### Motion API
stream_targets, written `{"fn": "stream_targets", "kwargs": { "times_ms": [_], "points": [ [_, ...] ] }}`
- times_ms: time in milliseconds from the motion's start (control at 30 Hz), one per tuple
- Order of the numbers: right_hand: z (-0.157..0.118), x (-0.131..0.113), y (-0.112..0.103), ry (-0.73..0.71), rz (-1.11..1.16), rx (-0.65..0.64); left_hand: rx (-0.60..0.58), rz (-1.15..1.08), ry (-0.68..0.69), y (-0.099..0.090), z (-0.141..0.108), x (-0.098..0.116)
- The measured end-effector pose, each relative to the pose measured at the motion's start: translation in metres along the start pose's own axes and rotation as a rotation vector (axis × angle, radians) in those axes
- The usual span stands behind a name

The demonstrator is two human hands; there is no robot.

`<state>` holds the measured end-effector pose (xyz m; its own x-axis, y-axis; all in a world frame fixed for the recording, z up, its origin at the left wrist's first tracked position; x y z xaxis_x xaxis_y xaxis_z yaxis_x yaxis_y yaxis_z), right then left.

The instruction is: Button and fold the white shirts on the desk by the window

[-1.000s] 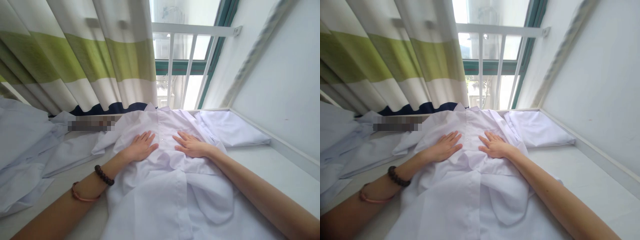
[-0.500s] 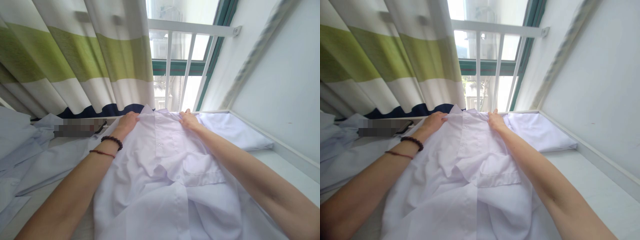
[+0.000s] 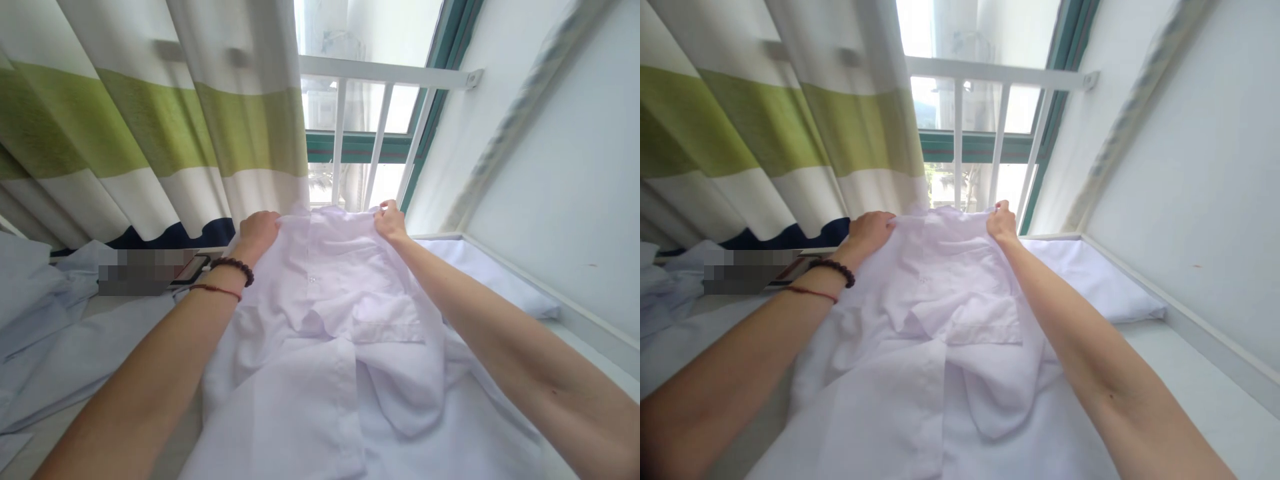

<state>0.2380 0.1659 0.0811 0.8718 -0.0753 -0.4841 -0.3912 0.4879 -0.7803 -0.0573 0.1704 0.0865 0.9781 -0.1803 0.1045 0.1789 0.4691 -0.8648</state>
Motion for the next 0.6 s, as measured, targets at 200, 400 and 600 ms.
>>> {"fn": "stream_targets", "kwargs": {
  "times_ms": [200, 400, 600],
  "points": [
    [-0.073, -0.024, 0.017, -0.34, 0.102, -0.186, -0.075, 0.01, 0.222, 0.008, -0.06, 0.034],
    [-0.152, -0.016, 0.033, -0.542, -0.015, -0.311, -0.359, -0.033, 0.265, 0.03, -0.114, 0.028],
    [-0.165, 0.004, 0.025, -0.501, -0.169, -0.592, -0.472, -0.067, 0.218, 0.029, -0.137, 0.022]
  ]
}}
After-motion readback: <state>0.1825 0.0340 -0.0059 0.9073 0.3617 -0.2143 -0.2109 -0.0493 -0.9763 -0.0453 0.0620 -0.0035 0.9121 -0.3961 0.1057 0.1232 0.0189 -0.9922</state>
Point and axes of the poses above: each hand's wrist, its own z-axis towards the middle knuckle, its own y-axis out of the palm, x = y × z, the point moved 2 cm from there along z, towards the middle knuckle, and after that the axes turned 5 degrees about x, right-handed, at the moved point
